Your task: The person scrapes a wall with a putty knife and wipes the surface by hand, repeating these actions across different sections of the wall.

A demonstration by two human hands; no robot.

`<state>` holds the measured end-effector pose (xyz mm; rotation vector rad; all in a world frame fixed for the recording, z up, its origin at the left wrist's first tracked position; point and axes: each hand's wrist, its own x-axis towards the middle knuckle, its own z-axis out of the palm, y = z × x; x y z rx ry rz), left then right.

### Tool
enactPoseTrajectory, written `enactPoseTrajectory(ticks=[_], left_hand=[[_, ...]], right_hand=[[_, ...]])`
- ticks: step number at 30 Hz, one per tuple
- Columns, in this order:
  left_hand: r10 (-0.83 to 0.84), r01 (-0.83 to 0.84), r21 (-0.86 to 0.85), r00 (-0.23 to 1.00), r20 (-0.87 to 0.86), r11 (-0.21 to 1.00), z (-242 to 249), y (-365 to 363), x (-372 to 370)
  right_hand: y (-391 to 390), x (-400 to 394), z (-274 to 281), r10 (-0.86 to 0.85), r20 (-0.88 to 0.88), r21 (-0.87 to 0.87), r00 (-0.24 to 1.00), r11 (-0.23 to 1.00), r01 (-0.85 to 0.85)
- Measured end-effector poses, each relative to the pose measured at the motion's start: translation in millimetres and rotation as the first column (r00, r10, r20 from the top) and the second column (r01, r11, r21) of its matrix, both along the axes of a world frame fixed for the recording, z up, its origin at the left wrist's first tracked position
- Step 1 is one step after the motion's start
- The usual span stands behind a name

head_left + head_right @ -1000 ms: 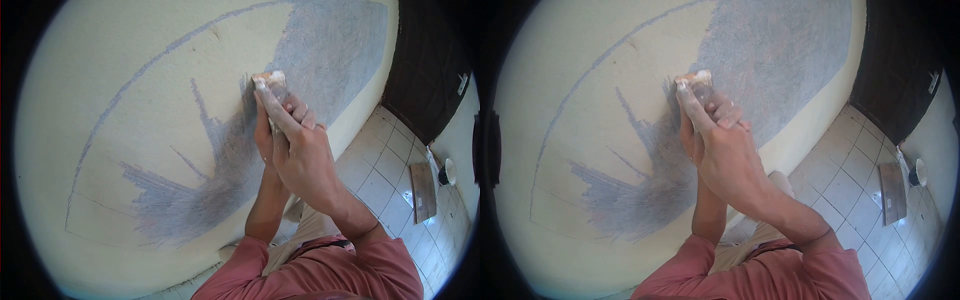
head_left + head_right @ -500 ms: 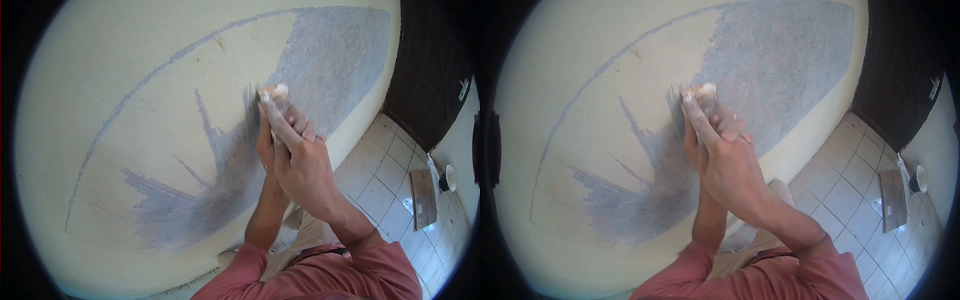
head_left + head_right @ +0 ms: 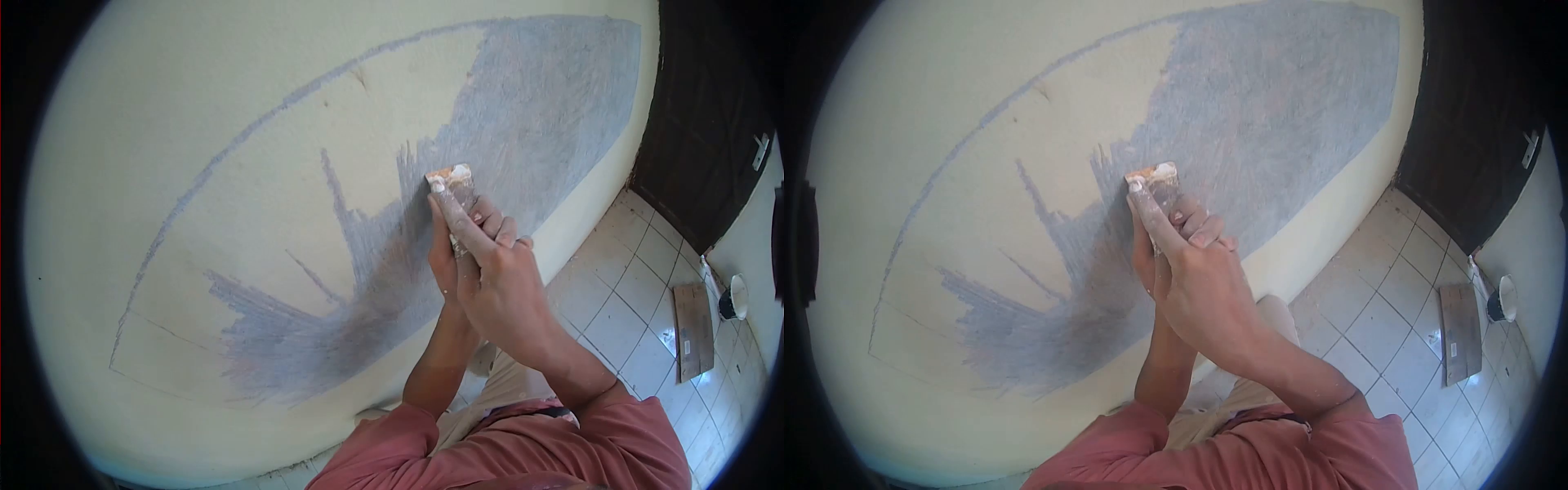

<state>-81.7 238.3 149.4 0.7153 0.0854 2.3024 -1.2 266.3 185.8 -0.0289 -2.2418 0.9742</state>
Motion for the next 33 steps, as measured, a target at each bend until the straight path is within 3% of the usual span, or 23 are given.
enactPoseTrajectory(ticks=[3, 6, 9, 10, 11, 13, 14, 16, 19, 22, 25, 27, 29, 33], left_hand=[[0.055, -0.049, -0.097, 0.997, 0.061, 0.994, 29.9, 1.2, 6.7], [0.106, -0.105, -0.063, 0.994, 0.005, 0.992, 18.6, 6.3, -1.9], [0.128, -0.128, -0.029, 0.992, -0.005, 0.991, 4.1, 12.0, -9.1], [0.177, -0.179, -0.083, 0.984, -0.038, 0.98, 7.3, 10.2, -13.0], [0.227, -0.235, -0.139, 0.972, -0.068, 0.962, 11.5, 9.2, -16.8], [0.134, -0.123, -0.085, 0.98, 0.145, 0.989, 43.0, 14.9, -10.8], [0.118, -0.115, -0.081, 0.992, 0.035, 0.99, 54.7, 10.3, -9.1], [0.033, -0.032, 0.015, 0.996, -0.085, 0.999, 38.7, 12.5, -13.9], [0.216, -0.22, -0.114, 0.975, -0.046, 0.969, 32.2, 10.9, -11.7], [0.079, -0.072, -0.079, 0.993, 0.086, 0.994, 46.4, 15.9, 1.3], [0.137, -0.114, -0.11, 0.963, 0.232, 0.987, 45.6, 10.5, 21.5], [0.224, -0.226, -0.127, 0.974, -0.025, 0.966, 36.7, 15.0, -4.6], [0.221, -0.232, -0.114, 0.97, -0.096, 0.966, 39.7, 16.8, -9.2], [0.149, -0.144, -0.093, 0.987, 0.051, 0.985, 47.2, 12.3, 2.8]], right_hand=[[5.5, -11.7, 24.8, 0.02, -0.012, -0.063, 1.0, 0.998, -0.021], [11.3, -14.7, 20.1, -0.028, -0.181, 0.1, 0.983, 0.994, 0.047], [2.6, -3.1, 14.3, -0.098, 0.037, 0.193, 0.994, 0.977, 0.089], [7.9, -14.7, 9.0, -0.021, -0.227, 0.171, 0.974, 0.983, 0.061], [9.7, -20.9, 12.8, -0.022, -0.252, 0.149, 0.967, 0.987, 0.062], [10.5, -29.7, 39.0, -0.036, -0.263, 0.087, 0.964, 0.994, 0.061], [11.6, -24.5, 45.4, -0.034, -0.11, 0.06, 0.993, 0.997, 0.04], [9.9, -16.3, 33.8, -0.034, -0.11, 0.117, 0.993, 0.992, 0.047], [10.2, -18.9, 34.3, -0.032, -0.141, 0.116, 0.99, 0.992, 0.049], [13.6, -16.8, 40.2, -0.045, -0.124, 0.074, 0.991, 0.996, 0.055], [12.9, -10.5, 29.6, -0.028, -0.108, 0.13, 0.994, 0.991, 0.042], [12.2, -11.8, 27.4, -0.032, -0.15, 0.152, 0.988, 0.987, 0.055], [14.3, -15.7, 33.8, -0.067, -0.228, 0.109, 0.971, 0.99, 0.094], [13.0, -12.5, 32.8, -0.039, -0.212, 0.16, 0.977, 0.984, 0.074]])
